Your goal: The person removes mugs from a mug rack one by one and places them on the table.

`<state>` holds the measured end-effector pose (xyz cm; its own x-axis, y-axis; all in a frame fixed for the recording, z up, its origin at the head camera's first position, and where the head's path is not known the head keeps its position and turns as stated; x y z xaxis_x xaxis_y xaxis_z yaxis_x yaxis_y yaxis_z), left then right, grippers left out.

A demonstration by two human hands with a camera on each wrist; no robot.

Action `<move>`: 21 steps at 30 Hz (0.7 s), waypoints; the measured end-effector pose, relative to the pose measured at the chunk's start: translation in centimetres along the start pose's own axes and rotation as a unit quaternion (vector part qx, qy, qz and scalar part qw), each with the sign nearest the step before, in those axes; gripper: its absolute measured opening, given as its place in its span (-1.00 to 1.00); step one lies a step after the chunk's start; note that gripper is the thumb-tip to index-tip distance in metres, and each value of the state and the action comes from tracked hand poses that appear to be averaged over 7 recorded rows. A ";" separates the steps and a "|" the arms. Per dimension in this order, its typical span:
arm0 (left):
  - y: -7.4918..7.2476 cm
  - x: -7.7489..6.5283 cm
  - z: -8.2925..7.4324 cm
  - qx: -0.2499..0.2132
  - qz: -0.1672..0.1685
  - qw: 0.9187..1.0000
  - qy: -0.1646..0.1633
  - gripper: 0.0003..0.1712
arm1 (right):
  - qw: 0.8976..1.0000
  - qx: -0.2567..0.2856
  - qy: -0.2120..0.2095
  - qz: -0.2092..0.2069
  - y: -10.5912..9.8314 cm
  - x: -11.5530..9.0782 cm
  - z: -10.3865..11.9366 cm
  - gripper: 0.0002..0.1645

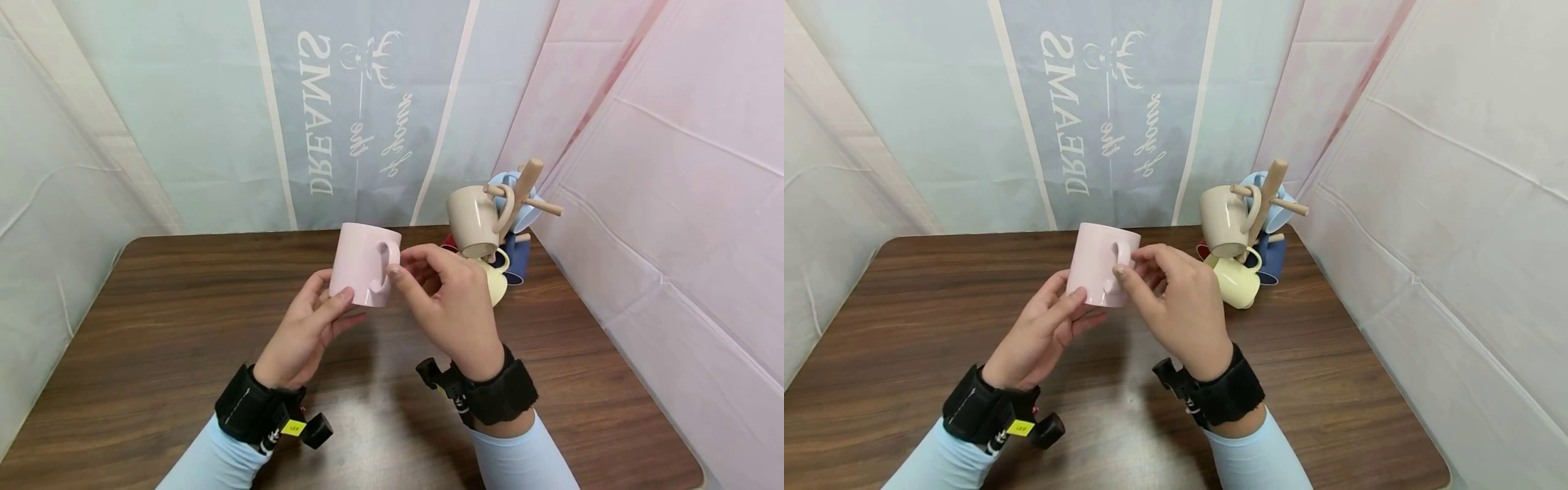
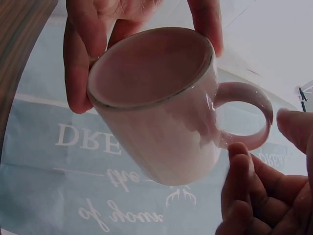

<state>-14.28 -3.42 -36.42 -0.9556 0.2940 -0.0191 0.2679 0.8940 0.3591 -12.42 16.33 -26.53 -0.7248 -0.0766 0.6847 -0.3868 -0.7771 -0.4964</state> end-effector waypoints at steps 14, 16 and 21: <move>0.0 0.0 0.0 0.001 -0.005 1.000 0.006 -0.38 | 0.999 0.033 0.035 0.005 0.4 -0.2 -0.2 -0.78; 0.0 0.0 0.1 -0.001 -0.007 1.000 0.005 -0.36 | 0.998 0.043 0.043 0.010 0.4 -0.2 -0.1 -0.78; 0.0 0.0 0.1 0.006 -0.003 1.000 0.003 -0.27 | 0.994 0.086 0.064 0.037 0.8 -0.4 0.0 -0.79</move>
Point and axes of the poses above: each hand's wrist, its own x-axis towards the middle knuckle, its own y-axis out of the palm, z = x × y, the point moved 5 cm from there along x, towards the middle knuckle, and after that the axes turned 5 degrees about -z, right-handed, at the moved point
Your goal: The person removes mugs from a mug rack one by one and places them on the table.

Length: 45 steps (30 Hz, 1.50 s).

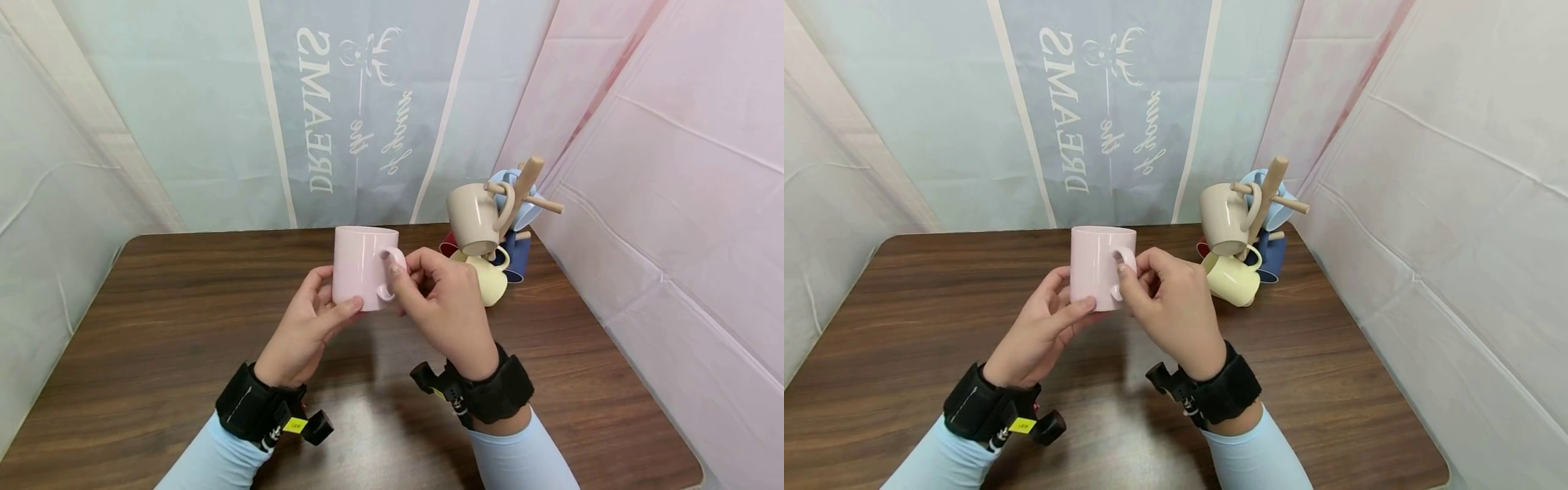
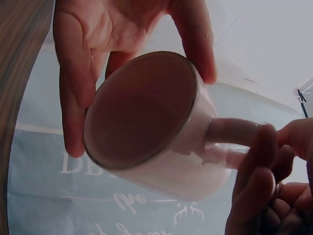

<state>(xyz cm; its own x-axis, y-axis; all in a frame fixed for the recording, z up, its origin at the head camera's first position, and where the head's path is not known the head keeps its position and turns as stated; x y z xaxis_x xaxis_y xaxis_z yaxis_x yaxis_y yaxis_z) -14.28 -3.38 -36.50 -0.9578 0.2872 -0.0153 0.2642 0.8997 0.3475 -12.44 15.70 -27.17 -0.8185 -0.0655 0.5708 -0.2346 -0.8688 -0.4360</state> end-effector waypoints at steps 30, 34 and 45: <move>-0.3 -1.6 -2.8 0.044 0.003 0.994 0.105 -0.55 | 0.958 -0.063 -0.267 -0.077 4.9 -1.8 1.3 -0.74; -0.2 -1.6 -2.9 0.050 0.006 0.993 0.103 -0.53 | 0.954 -0.066 -0.284 -0.065 5.7 -2.2 1.4 -0.75; -0.7 -1.6 -2.9 0.047 -0.048 0.994 0.089 -0.77 | 0.947 -0.074 -0.309 -0.038 6.7 -2.6 1.5 -0.76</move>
Point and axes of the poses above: each hand's wrist, its own x-axis towards the middle knuckle, its own y-axis out of the palm, z = x × y, the point moved 5 cm from there along x, towards the middle knuckle, and after that the axes turned 5 degrees about -z, right-handed, at the moved point
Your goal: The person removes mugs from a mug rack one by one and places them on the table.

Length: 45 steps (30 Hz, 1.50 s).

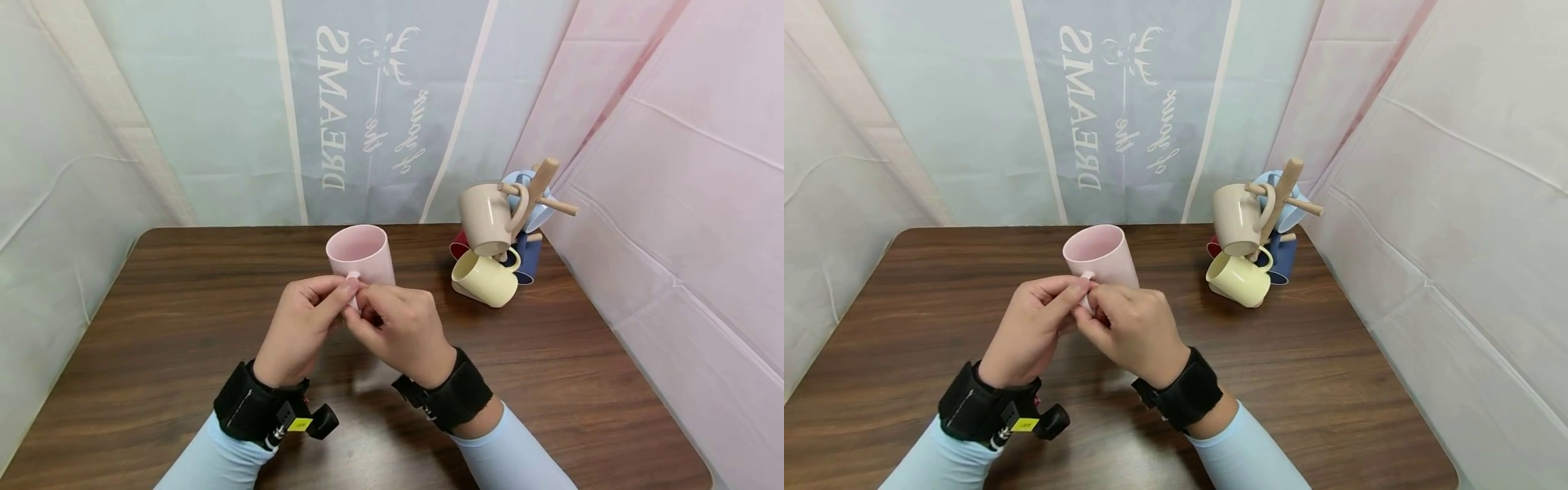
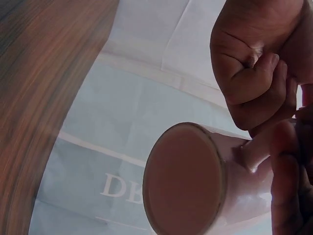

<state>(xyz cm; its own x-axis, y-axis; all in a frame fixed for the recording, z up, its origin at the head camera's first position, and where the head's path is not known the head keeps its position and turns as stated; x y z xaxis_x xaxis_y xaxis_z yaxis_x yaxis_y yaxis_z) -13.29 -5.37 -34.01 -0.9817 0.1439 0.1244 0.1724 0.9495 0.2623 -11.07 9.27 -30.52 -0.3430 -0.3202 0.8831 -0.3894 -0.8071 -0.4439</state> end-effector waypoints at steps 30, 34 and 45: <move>-3.6 3.3 6.0 0.009 -0.110 0.992 -0.066 -0.68 | 0.997 -0.037 0.070 0.008 -6.1 2.1 -1.6 -0.87; -4.5 3.8 7.1 -0.007 -0.137 0.987 -0.085 -0.70 | 0.995 -0.058 0.081 -0.020 -7.8 2.4 -2.5 -0.81; -5.8 4.2 8.9 0.006 -0.174 0.977 -0.123 -0.68 | 0.976 -0.104 0.150 -0.115 -12.0 1.8 -6.3 -0.85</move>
Point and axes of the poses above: each hand's wrist, its own x-axis towards the middle knuckle, its own y-axis out of the palm, z = x × y, the point moved 5 cm from there along x, towards the middle knuckle, and after that the axes turned 5 degrees about -z, right-handed, at the moved point
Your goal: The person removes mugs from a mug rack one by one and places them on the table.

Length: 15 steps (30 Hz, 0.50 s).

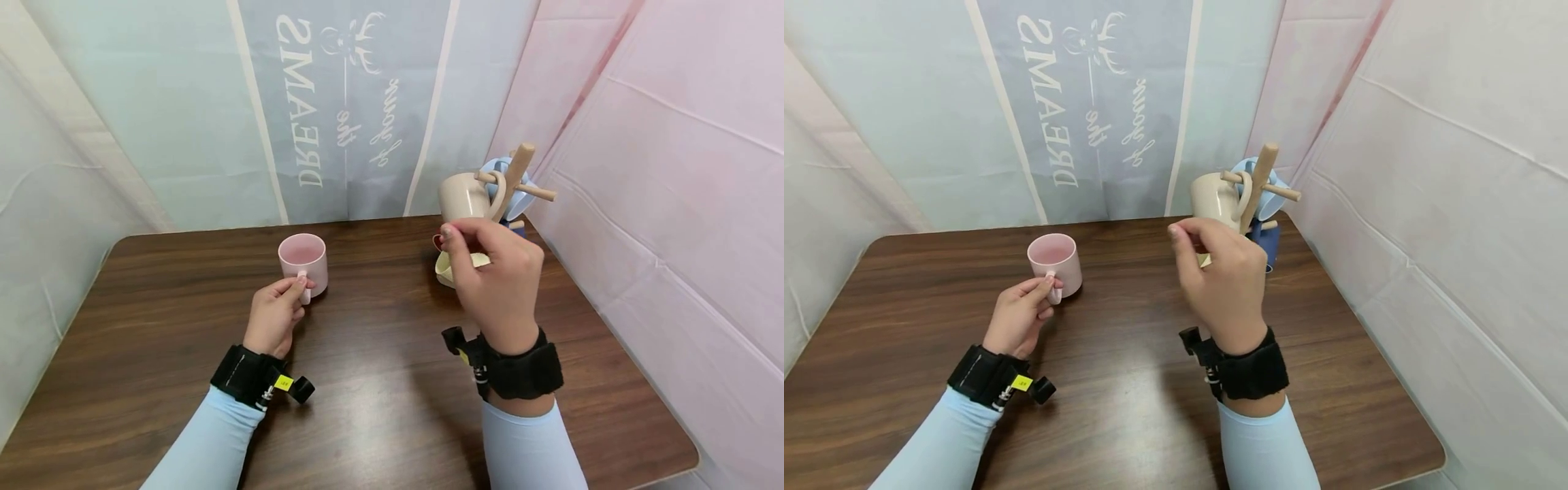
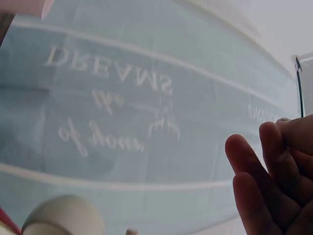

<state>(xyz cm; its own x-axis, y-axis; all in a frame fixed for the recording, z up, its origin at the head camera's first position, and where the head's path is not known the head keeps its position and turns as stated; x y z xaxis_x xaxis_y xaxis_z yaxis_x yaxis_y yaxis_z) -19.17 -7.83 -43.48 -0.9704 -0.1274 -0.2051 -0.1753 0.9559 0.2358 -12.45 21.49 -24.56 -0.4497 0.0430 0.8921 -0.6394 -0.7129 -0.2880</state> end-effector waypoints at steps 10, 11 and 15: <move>-0.8 0.8 1.4 -0.027 -0.019 0.999 -0.019 -0.70 | 0.994 -0.081 0.048 0.062 0.2 0.2 -3.8 -0.82; -0.8 0.8 1.5 -0.027 -0.020 0.999 -0.018 -0.70 | 0.993 -0.083 0.059 0.063 0.2 0.2 -4.3 -0.82; -0.8 1.0 2.0 -0.028 -0.023 0.999 -0.020 -0.70 | 0.989 -0.093 0.097 0.063 0.0 0.1 -5.9 -0.80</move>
<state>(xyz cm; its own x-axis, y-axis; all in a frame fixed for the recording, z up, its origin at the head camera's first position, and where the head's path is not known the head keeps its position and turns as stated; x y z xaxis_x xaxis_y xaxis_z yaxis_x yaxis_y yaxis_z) -19.64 -8.15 -45.77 -0.9540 -0.1594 -0.2539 -0.2299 0.9326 0.2783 -16.16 25.60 -26.54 -0.6330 0.1076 0.7667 -0.6655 -0.5816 -0.4678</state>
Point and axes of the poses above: each hand's wrist, its own x-axis towards the middle knuckle, its own y-axis out of the palm, z = x × y, the point moved 5 cm from there along x, towards the middle knuckle, and after that the axes turned 5 degrees about -z, right-handed, at the moved point
